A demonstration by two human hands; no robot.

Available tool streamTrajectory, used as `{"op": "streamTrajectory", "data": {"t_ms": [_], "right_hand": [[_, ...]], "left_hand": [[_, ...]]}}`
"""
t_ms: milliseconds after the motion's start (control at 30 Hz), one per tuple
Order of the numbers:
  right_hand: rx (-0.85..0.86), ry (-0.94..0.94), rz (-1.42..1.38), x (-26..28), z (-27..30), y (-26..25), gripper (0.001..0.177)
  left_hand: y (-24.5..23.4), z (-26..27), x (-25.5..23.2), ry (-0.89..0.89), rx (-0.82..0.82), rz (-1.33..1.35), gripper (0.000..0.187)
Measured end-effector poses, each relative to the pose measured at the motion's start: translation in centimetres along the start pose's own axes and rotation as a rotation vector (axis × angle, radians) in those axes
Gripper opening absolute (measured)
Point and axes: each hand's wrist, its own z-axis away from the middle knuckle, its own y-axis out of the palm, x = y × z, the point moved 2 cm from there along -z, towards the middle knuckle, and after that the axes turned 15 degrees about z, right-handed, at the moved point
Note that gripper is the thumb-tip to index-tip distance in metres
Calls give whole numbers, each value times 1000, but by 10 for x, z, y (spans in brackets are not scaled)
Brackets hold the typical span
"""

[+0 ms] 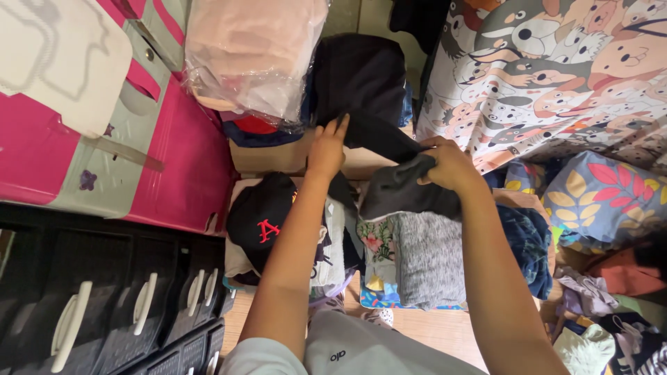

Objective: Organizing, folding, and hanging clothes in a bedroom.

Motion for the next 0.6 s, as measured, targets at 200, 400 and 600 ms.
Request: {"op": "streamTrajectory", "data": {"t_ms": [200, 400, 600], "right_hand": [[-184, 469, 78, 20, 8, -11, 40], [-377, 472, -57, 8, -10, 7, 49], [-210, 137, -686, 17, -20, 73, 37]], "left_hand": [[-38, 16, -48, 108, -98, 65, 80], [-27, 26, -89, 149, -65, 194, 95], [7, -9, -83, -19, -254, 748, 98]]}}
